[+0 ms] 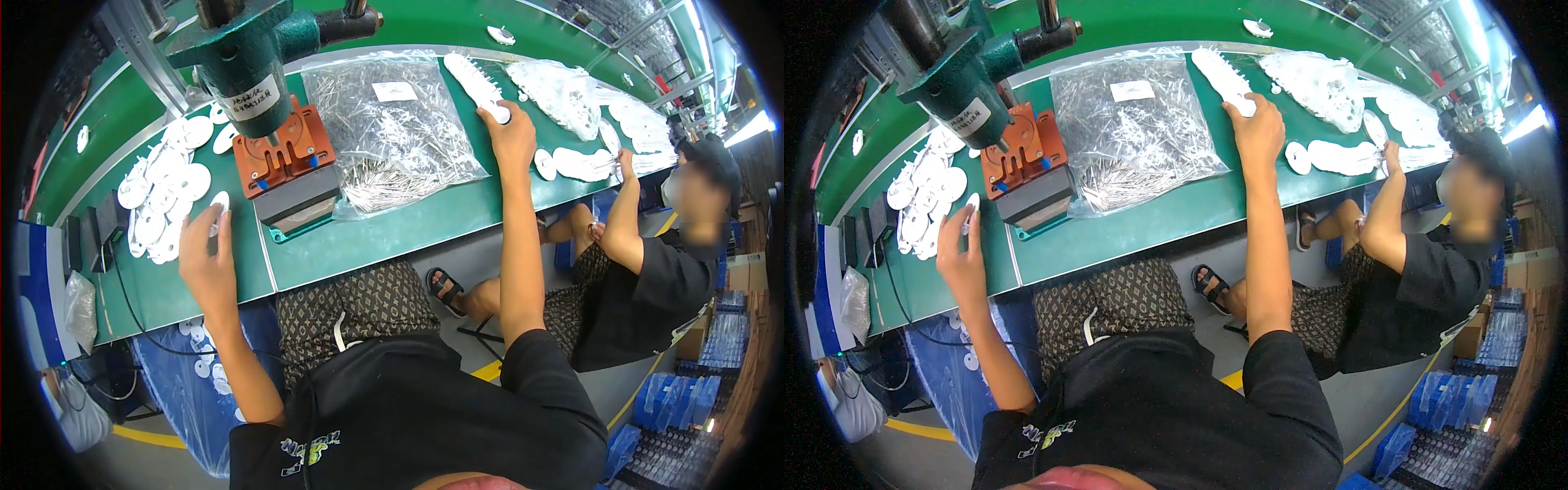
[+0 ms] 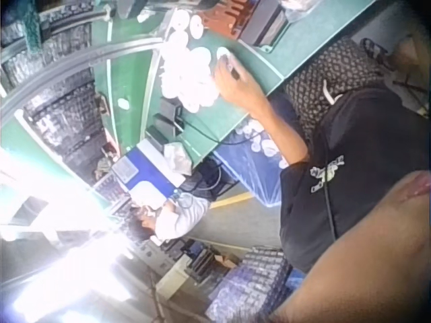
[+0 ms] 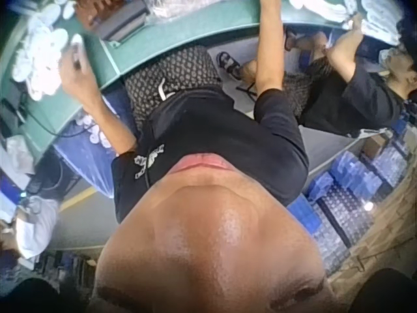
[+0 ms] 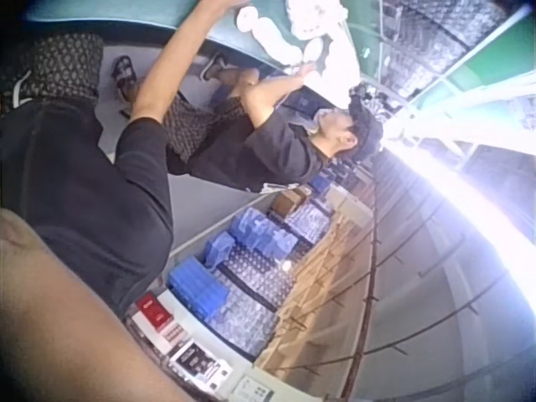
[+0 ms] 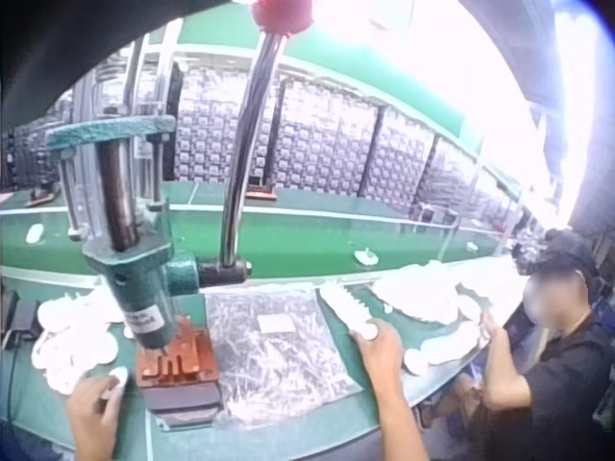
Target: Manually press small electronic components into plastic housings using a lever-operated press.
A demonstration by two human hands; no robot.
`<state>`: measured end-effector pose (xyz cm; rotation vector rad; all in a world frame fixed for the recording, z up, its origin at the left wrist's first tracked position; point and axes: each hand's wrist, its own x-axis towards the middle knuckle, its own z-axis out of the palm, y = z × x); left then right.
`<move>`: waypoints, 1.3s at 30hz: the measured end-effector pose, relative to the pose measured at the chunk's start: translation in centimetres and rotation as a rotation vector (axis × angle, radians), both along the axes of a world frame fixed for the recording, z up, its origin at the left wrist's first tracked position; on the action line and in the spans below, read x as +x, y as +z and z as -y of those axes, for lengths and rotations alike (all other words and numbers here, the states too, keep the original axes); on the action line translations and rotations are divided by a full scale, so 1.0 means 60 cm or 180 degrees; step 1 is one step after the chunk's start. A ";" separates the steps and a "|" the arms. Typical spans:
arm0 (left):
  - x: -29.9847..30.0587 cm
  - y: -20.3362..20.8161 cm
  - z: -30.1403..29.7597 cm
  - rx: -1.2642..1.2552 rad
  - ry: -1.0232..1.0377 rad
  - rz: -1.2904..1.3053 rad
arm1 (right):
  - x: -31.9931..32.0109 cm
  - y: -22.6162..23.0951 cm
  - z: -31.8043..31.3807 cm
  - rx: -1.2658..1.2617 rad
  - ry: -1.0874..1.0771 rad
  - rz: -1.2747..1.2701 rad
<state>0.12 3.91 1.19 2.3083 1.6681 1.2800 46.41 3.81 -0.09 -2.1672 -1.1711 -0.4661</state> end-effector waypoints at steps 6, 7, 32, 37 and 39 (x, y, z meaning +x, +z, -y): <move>-0.009 -0.002 0.018 -0.0320 -0.0050 0.1019 | 0.005 -0.005 -0.004 0.0116 -0.0078 0.0016; -0.012 -0.008 0.020 -0.0317 -0.0044 0.1020 | 0.008 -0.007 -0.006 0.0117 -0.0071 0.0017; -0.026 -0.015 0.032 -0.0404 -0.0542 0.0463 | -0.329 0.037 0.083 -0.0552 0.1874 -0.0489; -0.028 -0.002 0.049 -0.0853 -0.0679 0.0115 | -0.343 0.036 0.069 -0.0840 0.1802 -0.0633; -0.027 -0.003 0.051 -0.0925 -0.0703 0.0365 | -0.339 0.036 0.071 -0.0403 0.1832 -0.1335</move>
